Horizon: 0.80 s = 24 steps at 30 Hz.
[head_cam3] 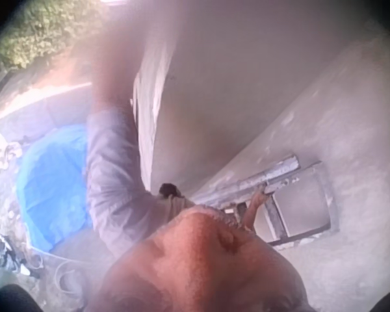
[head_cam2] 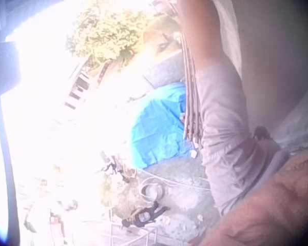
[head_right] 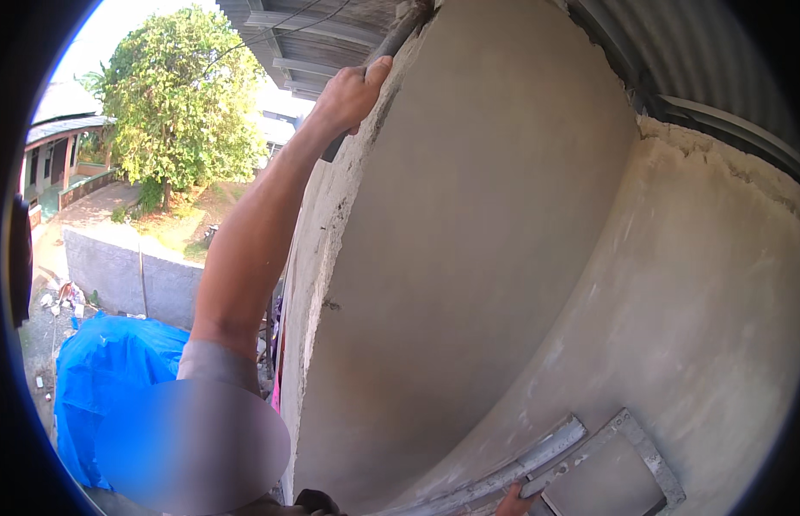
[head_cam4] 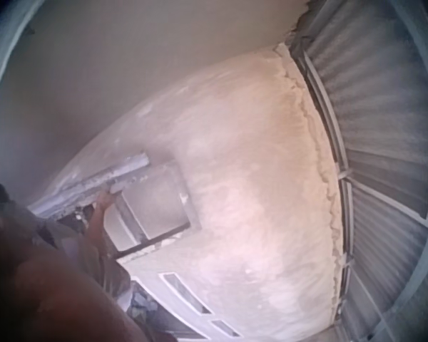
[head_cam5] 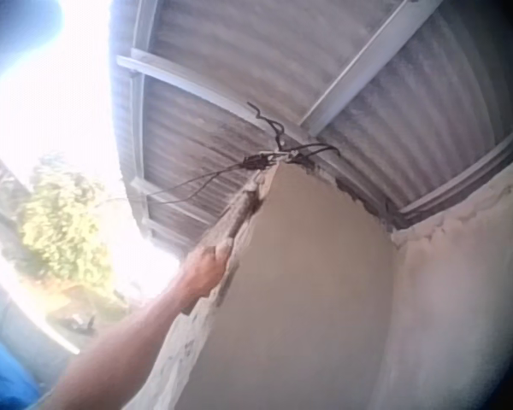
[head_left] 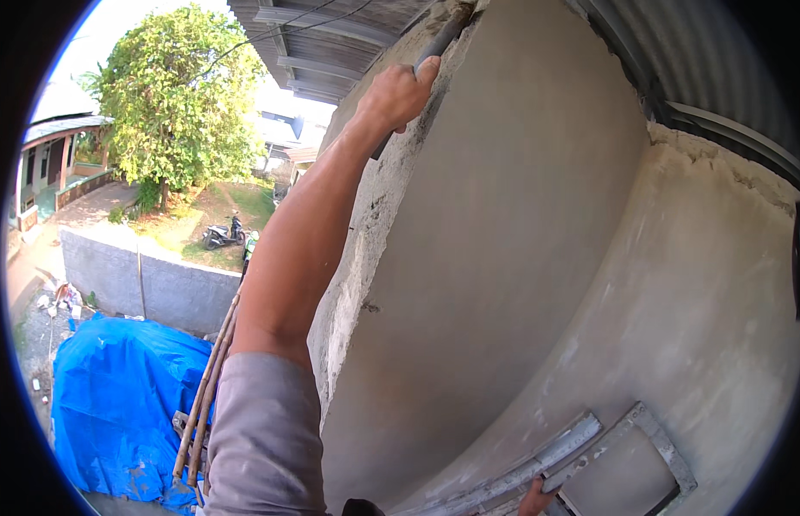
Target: The person uses a hammer to tap a metal straightedge against a wet plastered wall, then scrapes and smooths the surface with a trowel. The person repeatedly repositions the straightedge and scrapes along the wall edge to level the plaster.
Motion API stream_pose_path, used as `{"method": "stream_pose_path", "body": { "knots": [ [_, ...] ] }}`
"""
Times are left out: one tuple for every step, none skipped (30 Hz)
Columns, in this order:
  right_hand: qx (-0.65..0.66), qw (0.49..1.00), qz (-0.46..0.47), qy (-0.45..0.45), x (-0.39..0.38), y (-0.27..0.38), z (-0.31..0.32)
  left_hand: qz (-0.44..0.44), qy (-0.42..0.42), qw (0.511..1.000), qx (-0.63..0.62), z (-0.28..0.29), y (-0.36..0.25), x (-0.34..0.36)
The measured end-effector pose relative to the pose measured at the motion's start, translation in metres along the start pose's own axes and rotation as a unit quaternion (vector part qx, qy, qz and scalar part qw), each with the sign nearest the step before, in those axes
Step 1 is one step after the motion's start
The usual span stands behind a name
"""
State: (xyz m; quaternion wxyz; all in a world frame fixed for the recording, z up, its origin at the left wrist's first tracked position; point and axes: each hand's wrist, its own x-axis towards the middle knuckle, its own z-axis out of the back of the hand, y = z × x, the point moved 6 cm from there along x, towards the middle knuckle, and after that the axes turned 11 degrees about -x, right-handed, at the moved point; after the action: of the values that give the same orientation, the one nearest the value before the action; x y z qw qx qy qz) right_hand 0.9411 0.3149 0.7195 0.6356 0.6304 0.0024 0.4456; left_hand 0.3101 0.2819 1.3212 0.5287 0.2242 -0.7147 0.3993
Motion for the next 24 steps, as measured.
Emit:
{"method": "stream_pose_path", "body": {
  "knots": [
    [0.005,1.000,0.007,0.000,0.007,-0.007,-0.003,0.093,0.065,0.992,-0.048,0.000,0.014,0.007],
    [0.014,1.000,0.008,-0.001,0.007,-0.001,-0.011,0.079,0.021,0.992,-0.097,0.010,0.006,0.012],
    [-0.016,1.000,-0.007,0.000,0.007,0.003,-0.015,0.064,-0.023,0.987,-0.146,0.017,0.001,0.015],
    [-0.045,0.999,-0.023,0.001,0.006,0.008,-0.015,0.050,-0.066,0.977,-0.197,0.025,-0.006,0.019],
    [-0.075,0.997,-0.035,0.005,0.006,0.017,-0.012,0.018,-0.077,0.976,-0.204,0.039,-0.020,0.025],
    [-0.059,0.998,-0.037,0.006,0.006,0.026,-0.011,0.011,-0.085,0.974,-0.211,0.043,-0.025,0.031],
    [-0.044,0.998,-0.039,0.008,0.004,0.036,-0.010,0.005,-0.093,0.971,-0.218,0.043,-0.030,0.040],
    [-0.032,0.999,-0.042,0.010,0.002,0.041,-0.007,0.002,-0.098,0.969,-0.226,0.042,-0.034,0.048],
    [-0.020,0.999,-0.041,0.011,0.002,0.038,-0.011,0.020,-0.071,0.975,-0.212,0.028,-0.028,0.055],
    [-0.008,0.999,-0.039,0.013,0.002,0.031,-0.016,0.091,0.040,0.985,-0.139,0.006,-0.016,0.061],
    [-0.004,0.999,-0.039,0.006,0.003,0.027,-0.012,0.094,0.039,0.988,-0.117,0.003,-0.020,0.059],
    [-0.009,0.999,-0.032,0.004,0.005,0.025,-0.010,0.097,0.037,0.990,-0.094,0.002,-0.023,0.057],
    [-0.014,1.000,-0.026,0.003,0.007,0.023,-0.009,0.071,0.008,0.991,-0.114,0.009,-0.028,0.058],
    [-0.022,0.999,-0.024,0.003,0.004,0.021,-0.004,0.048,-0.016,0.990,-0.132,0.016,-0.031,0.056],
    [-0.041,0.999,-0.031,0.013,0.004,0.021,-0.006,0.019,-0.041,0.988,-0.150,0.023,-0.038,0.059],
    [-0.062,0.997,-0.040,0.023,0.004,0.023,-0.005,-0.006,-0.060,0.980,-0.190,0.030,-0.043,0.060],
    [-0.087,0.994,-0.050,0.035,0.001,0.022,-0.001,0.039,0.117,0.931,-0.343,0.038,-0.044,0.064],
    [-0.065,0.997,-0.042,0.024,0.002,0.024,-0.002,0.037,0.109,0.934,-0.338,0.036,-0.045,0.070],
    [-0.043,0.998,-0.034,0.013,0.002,0.025,-0.003,0.037,0.103,0.936,-0.335,0.031,-0.043,0.076],
    [-0.018,0.999,-0.026,0.006,-0.002,0.028,-0.007,-0.009,-0.082,0.982,-0.171,0.015,-0.044,0.080],
    [0.011,0.997,-0.064,0.031,-0.009,0.048,-0.014,0.097,0.044,0.987,-0.119,-0.001,-0.034,0.086],
    [0.044,0.993,-0.095,0.059,-0.011,0.092,-0.021,0.119,0.037,0.992,-0.009,0.000,-0.022,0.090],
    [0.063,0.987,-0.132,0.070,-0.011,0.112,-0.014,0.113,0.017,0.993,-0.013,-0.002,-0.012,0.086],
    [0.041,0.993,-0.106,0.041,-0.008,0.093,-0.008,0.104,0.008,0.994,-0.028,-0.008,-0.009,0.080]
  ]
}}
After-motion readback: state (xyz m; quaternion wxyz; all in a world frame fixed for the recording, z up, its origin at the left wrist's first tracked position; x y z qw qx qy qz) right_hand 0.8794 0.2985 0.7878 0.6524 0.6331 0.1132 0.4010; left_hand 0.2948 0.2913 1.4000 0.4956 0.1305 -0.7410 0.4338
